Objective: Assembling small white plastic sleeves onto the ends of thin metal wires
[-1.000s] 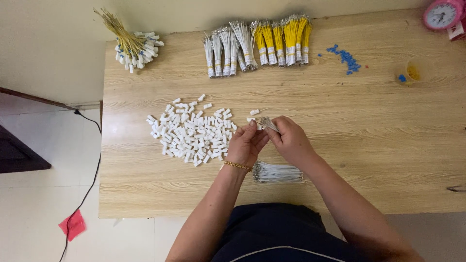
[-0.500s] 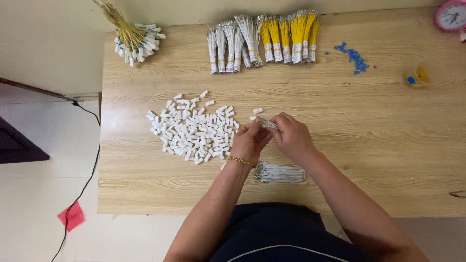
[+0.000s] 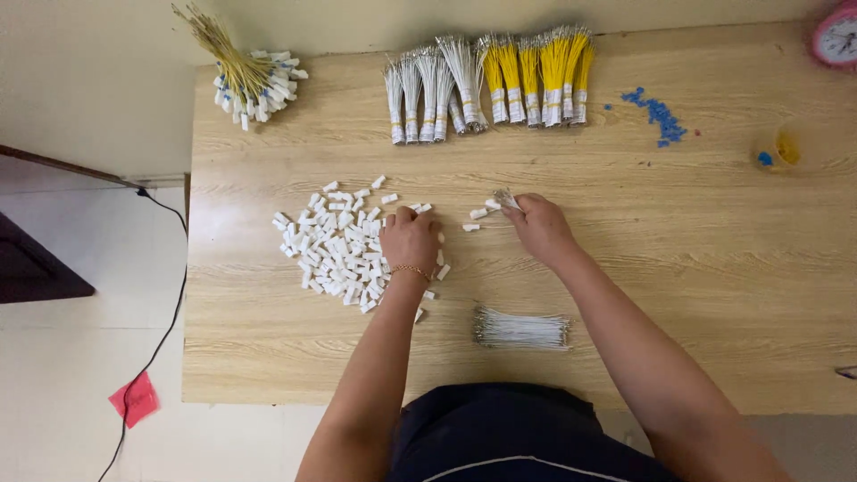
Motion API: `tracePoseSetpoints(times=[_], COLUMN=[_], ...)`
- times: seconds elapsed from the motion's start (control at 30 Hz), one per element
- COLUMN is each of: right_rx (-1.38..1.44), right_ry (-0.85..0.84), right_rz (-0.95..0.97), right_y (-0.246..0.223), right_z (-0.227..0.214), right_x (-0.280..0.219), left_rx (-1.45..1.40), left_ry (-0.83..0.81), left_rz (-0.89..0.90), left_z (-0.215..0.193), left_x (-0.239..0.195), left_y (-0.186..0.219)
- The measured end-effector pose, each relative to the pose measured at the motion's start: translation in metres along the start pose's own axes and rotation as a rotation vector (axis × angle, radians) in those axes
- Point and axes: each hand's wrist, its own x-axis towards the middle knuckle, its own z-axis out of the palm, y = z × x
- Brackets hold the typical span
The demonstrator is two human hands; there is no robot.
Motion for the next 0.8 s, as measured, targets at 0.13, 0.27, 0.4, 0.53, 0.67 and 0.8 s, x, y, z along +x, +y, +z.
tracePoseSetpoints(times=[0.13,0.27,0.4,0.53,0.67,0.8], right_rx=[0.049,0.150,0.290,0.366,0.404,0.441], right_ry=[0.064,0.074,0.111,0.130,0.091,0.121], right_rz=[-0.025,0.117,0.070,0.065,0.094,0.048], right_y=[-0.019,-0.079,-0.094,-0.110,-0.093,-0.084], right_z=[-0.017,-0.056,-0.067,-0.072,-0.053,-0.045], right_x=[0.001,-0.006,-0.013,-0.020,-0.023,-0.025], left_rx=[-0.006,0.030,-0.002,-0.523,-1.031,-0.660], left_ry=[-0.019,0.037,0.099,0.022,-0.065,-0.176], left_rz=[-0.024,0.051,0.090,0.062,0.021,0.189], left_z=[0.028,0.027,0.001,-0.048,-0.051,-0.020], left_x=[0.008,0.008,0.004,-0.006,-0.021,-0.035], left_y=[-0.005,-0.009,0.002,0.031,0.061,0.080])
